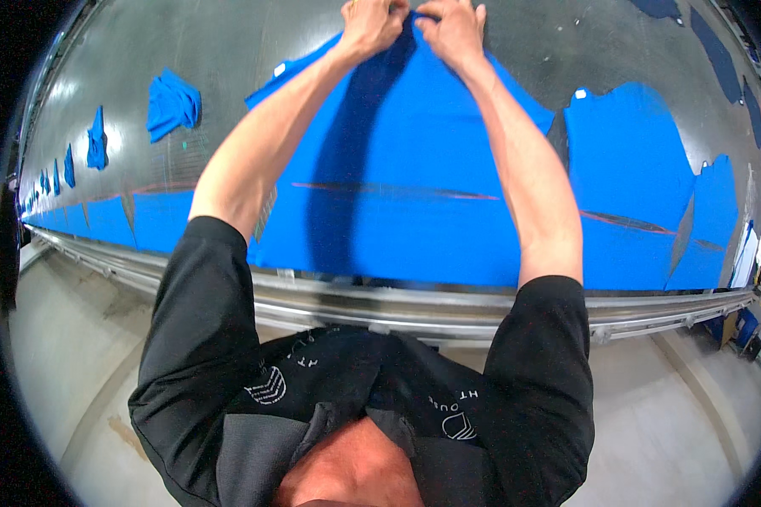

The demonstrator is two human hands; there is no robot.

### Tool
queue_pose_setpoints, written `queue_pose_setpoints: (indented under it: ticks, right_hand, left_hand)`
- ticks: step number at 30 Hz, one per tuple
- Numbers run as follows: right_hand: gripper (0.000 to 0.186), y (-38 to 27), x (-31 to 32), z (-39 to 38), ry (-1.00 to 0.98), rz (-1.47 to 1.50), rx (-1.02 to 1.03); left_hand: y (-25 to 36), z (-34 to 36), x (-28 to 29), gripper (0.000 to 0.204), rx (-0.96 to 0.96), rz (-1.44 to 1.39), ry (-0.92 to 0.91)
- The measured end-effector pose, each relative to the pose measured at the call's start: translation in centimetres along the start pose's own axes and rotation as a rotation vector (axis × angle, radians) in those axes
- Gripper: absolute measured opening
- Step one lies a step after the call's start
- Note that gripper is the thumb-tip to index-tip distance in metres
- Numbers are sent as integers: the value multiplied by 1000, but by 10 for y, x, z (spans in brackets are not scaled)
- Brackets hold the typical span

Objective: The person repeatedly picks up blue garments from a long metal table, unfolds them, and folds them into smaller rectangles. The person handles each garment one at a time, placing the folded items back on the table in a row.

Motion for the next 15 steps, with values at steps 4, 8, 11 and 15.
queue_pose_setpoints:
  ticks: [4,8,11,15]
  right_hand:
    - [14,2,3,5,92,66,-67]
    - [11,0,7,8,151,59,-43]
    - [12,2,6,8,144,62,-57]
    - [14,3,6,10,130,41,-43]
  left_hand:
    - [8,-3,15,12,-13,10,122]
    - [12,1,18,14,30,67,106]
    - [13,2,18,15,33,112,96]
    - [13,4,16,15,36,166,92]
Point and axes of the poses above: each hand's wrist, its own z-axis towards the middle knuckle, its own x-axis out of the back of the hand, y = z × x, the point moved 8 cm from there along z, towards the middle knuckle, and after that the axes turned 1 degree about y, right-handed, at the moved point
